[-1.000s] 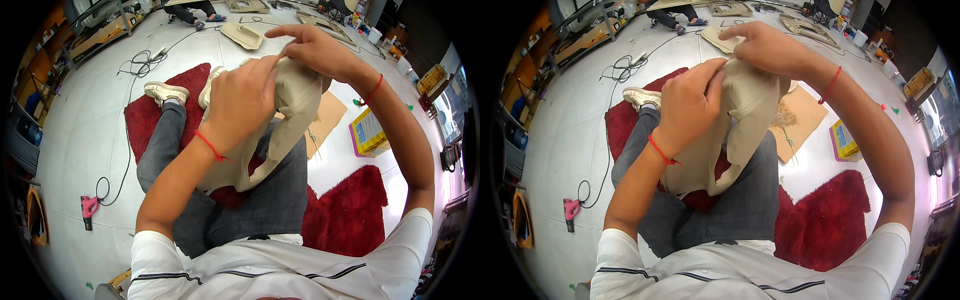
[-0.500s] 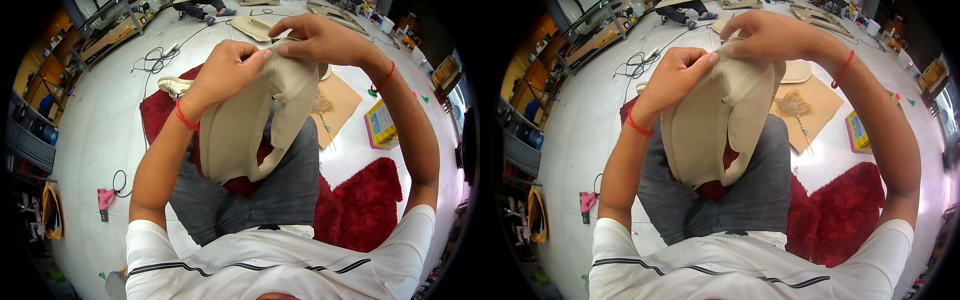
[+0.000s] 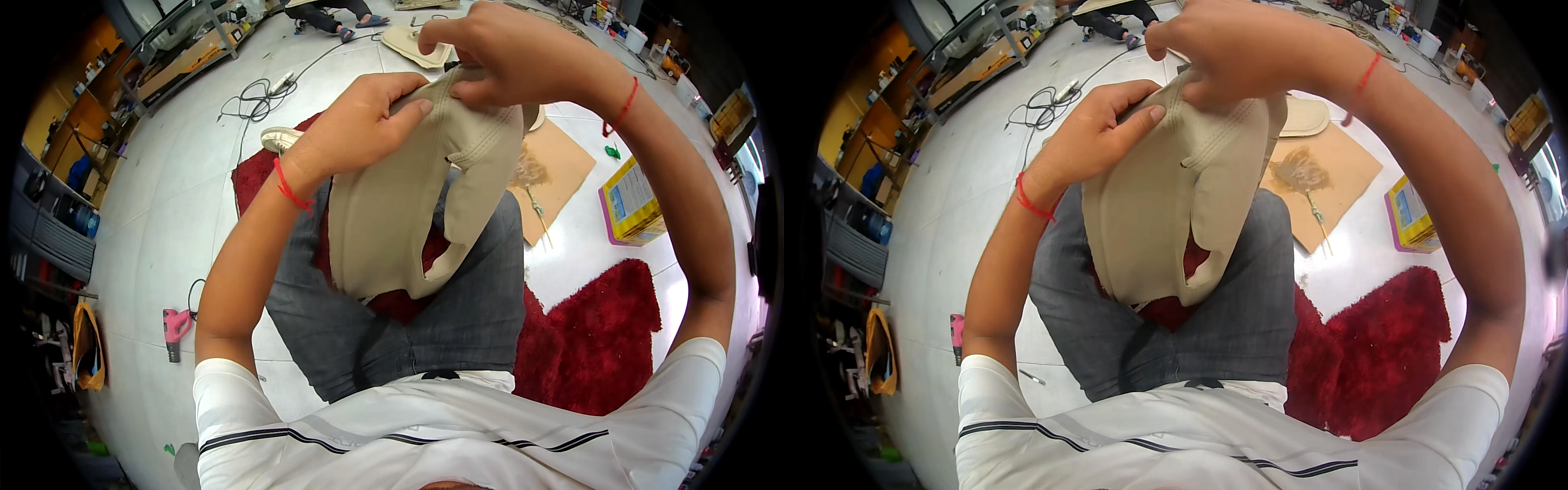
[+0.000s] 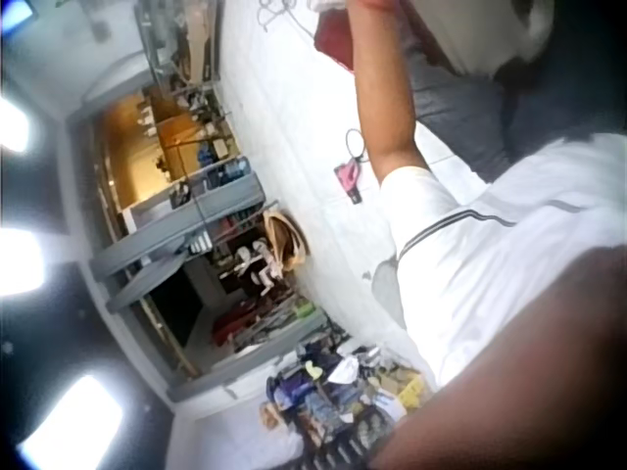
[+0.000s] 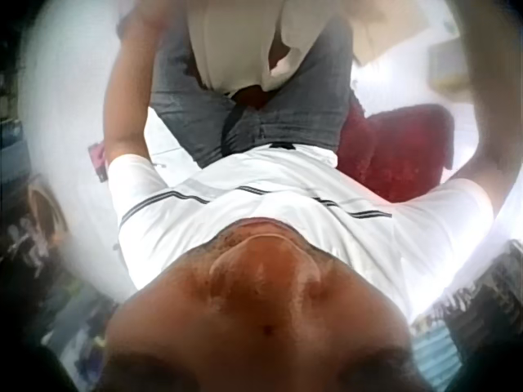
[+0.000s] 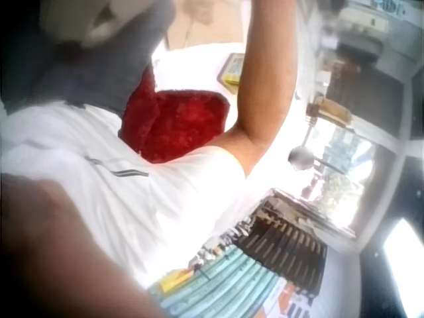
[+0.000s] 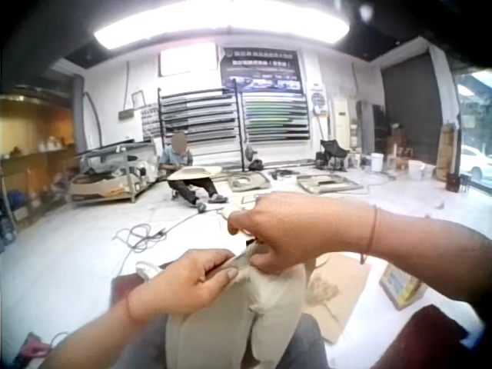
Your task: The person sits on the floor and works on a beige car interior panel, peeling off yellow tape and smoothing the surface by hand. They repeatedly flip and rotate the panel to access different edges and seams, pressing and adjusting the material throughout.
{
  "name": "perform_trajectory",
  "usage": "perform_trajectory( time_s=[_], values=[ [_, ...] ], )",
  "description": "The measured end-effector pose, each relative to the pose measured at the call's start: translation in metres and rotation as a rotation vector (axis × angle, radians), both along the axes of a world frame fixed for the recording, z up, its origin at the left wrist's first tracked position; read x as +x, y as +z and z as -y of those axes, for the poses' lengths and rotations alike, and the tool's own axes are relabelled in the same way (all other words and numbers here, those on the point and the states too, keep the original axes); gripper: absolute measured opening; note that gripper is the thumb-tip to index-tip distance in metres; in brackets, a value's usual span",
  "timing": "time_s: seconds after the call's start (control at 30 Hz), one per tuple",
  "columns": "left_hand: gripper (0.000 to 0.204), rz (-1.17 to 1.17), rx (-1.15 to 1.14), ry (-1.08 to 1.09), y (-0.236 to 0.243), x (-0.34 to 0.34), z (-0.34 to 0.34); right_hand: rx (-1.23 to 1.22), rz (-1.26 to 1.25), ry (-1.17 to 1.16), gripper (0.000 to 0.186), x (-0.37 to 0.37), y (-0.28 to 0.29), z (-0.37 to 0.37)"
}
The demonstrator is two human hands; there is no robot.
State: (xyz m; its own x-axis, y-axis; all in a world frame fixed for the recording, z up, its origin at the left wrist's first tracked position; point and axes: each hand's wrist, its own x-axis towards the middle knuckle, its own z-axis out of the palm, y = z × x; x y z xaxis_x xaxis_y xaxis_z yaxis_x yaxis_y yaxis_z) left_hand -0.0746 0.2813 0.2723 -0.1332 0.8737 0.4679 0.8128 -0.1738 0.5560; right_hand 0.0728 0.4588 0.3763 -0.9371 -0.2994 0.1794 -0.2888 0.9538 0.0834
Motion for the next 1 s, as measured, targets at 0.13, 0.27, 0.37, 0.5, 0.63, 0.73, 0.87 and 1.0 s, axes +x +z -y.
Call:
perform_trajectory(
  time_s=[0.13,0.27,0.37,0.5,0.63,0.73,0.87,1.0],
  values=[
    [0.025,-0.024,0.0,0.036,0.006,-0.002,-0.004,0.038,0.112,-0.012,0.043,-0.006,0.008,0.001],
    [0.022,-0.279,0.163,0.038,0.009,0.006,-0.012,0.125,0.191,-0.002,0.044,-0.002,0.02,0.011],
    [0.023,-0.287,0.222,0.066,0.005,0.01,-0.017,0.122,0.231,-0.06,0.045,-0.001,0.023,0.021],
    [0.024,-0.266,0.281,-0.004,-0.003,-0.006,-0.017,0.033,0.238,-0.118,0.047,0.003,0.018,0.017],
    [0.03,-0.195,0.229,-0.022,-0.002,-0.02,-0.008,-0.267,0.147,-0.145,0.036,0.012,-0.002,-0.022],
    [0.035,-0.119,0.141,0.015,0.002,-0.024,-0.002,-0.396,-0.02,-0.107,0.026,0.015,-0.036,-0.057],
    [0.041,0.023,-0.065,0.116,0.013,-0.023,0.008,-0.458,0.008,-0.183,0.024,0.021,-0.049,-0.045],
    [0.028,-0.026,0.162,0.091,0.022,-0.017,-0.002,-0.928,-0.145,-0.077,0.022,0.022,-0.083,-0.044]
  ],
)
